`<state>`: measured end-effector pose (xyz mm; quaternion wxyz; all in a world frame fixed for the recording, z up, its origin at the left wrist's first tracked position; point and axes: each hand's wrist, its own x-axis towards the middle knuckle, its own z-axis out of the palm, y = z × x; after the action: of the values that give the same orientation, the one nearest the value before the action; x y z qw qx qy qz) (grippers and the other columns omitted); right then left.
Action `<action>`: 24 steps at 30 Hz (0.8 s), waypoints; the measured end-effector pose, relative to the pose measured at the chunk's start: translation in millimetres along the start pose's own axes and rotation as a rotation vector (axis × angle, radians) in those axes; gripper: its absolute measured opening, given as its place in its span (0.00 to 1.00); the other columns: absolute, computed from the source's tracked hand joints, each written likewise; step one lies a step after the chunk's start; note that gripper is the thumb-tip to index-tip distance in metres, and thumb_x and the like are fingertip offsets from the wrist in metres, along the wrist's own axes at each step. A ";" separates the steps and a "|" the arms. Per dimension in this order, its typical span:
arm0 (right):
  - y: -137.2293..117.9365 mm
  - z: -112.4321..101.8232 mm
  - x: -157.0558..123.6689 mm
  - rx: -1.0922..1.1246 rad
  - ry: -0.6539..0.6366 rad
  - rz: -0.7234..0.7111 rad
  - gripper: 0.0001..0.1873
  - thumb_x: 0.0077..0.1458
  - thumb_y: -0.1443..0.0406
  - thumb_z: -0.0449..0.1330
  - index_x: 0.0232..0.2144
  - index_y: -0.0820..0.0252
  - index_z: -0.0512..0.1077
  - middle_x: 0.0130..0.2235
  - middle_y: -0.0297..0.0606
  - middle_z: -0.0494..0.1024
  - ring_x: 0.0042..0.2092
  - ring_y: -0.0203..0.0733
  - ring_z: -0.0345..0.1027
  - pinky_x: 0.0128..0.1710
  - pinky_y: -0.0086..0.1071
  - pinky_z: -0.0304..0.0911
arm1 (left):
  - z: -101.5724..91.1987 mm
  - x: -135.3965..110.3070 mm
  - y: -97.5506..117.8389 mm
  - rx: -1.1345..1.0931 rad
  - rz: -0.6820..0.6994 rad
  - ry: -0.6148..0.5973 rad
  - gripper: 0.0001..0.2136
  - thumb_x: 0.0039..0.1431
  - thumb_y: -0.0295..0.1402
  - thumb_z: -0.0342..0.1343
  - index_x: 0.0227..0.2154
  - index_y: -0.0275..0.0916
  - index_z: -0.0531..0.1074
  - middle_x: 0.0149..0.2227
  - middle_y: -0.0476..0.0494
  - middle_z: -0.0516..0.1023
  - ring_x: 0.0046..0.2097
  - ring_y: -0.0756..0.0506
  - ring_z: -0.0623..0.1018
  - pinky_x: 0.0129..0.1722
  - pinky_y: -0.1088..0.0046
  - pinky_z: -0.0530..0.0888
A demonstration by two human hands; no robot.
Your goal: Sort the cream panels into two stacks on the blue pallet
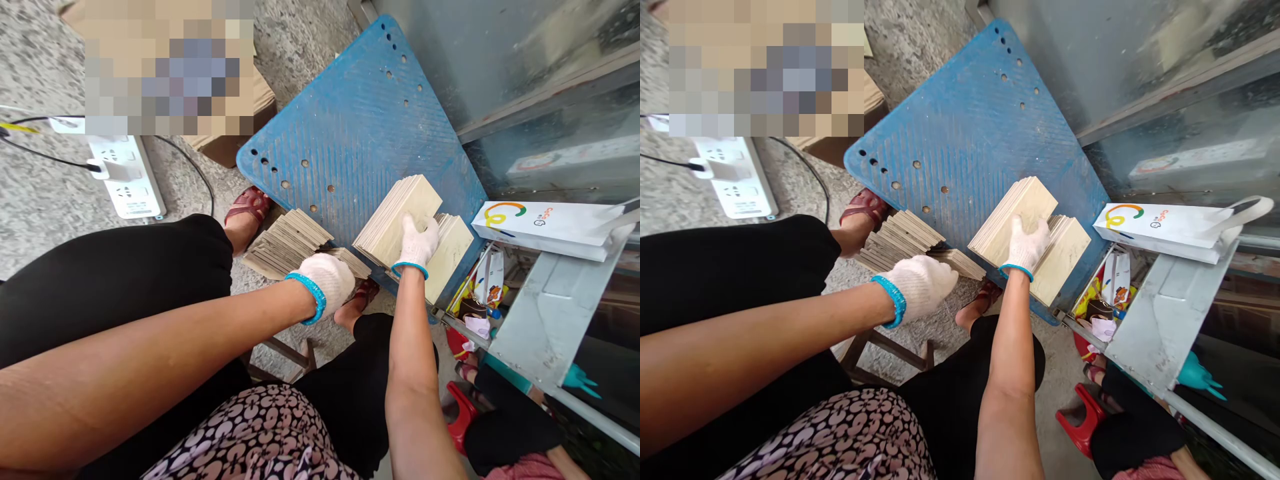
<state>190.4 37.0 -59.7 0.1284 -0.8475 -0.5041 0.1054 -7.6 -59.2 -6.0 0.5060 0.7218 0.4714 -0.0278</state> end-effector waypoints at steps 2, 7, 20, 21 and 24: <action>-0.1 -8.7 -10.8 0.085 0.032 -0.058 0.29 0.56 0.53 0.54 0.54 0.66 0.65 0.54 0.47 0.70 0.55 0.45 0.64 0.56 0.39 0.59 | -16.3 -1.7 3.2 0.147 -0.033 -0.092 0.11 0.52 0.24 0.54 0.39 0.29 0.76 0.37 0.27 0.77 0.43 0.30 0.77 0.39 0.55 0.72; 15.2 -17.1 -69.5 0.098 -0.221 -0.355 0.17 0.60 0.58 0.50 0.42 0.62 0.73 0.42 0.40 0.77 0.45 0.39 0.70 0.49 0.32 0.63 | -43.5 -0.8 0.9 0.307 -0.042 -0.011 0.16 0.57 0.22 0.45 0.45 0.27 0.72 0.39 0.28 0.75 0.40 0.30 0.77 0.33 0.54 0.74; 57.8 -8.4 -115.6 -0.551 -0.685 -0.605 0.16 0.62 0.62 0.49 0.50 0.53 0.69 0.50 0.43 0.72 0.46 0.47 0.66 0.45 0.39 0.62 | -36.4 15.1 3.1 0.440 -0.055 -0.036 0.18 0.63 0.27 0.41 0.50 0.28 0.70 0.43 0.28 0.74 0.42 0.34 0.76 0.39 0.56 0.71; 56.3 -9.2 -114.9 -0.564 -0.693 -0.609 0.16 0.62 0.63 0.49 0.50 0.53 0.69 0.49 0.44 0.72 0.46 0.47 0.66 0.44 0.39 0.62 | -36.6 16.5 5.1 0.441 -0.058 -0.065 0.18 0.63 0.27 0.41 0.51 0.29 0.70 0.43 0.28 0.74 0.42 0.35 0.76 0.39 0.58 0.71; 54.6 -9.0 -115.9 -0.600 -0.706 -0.626 0.15 0.62 0.63 0.50 0.49 0.53 0.69 0.48 0.44 0.72 0.45 0.48 0.66 0.42 0.39 0.61 | -38.3 19.3 10.7 0.442 -0.068 -0.114 0.19 0.62 0.27 0.42 0.52 0.29 0.69 0.43 0.29 0.75 0.41 0.36 0.76 0.39 0.60 0.71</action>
<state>183.9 -91.3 -63.2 -0.2701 -0.5700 -0.7520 0.1916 -6.0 -18.0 10.2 0.3601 0.7961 0.4486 -0.1882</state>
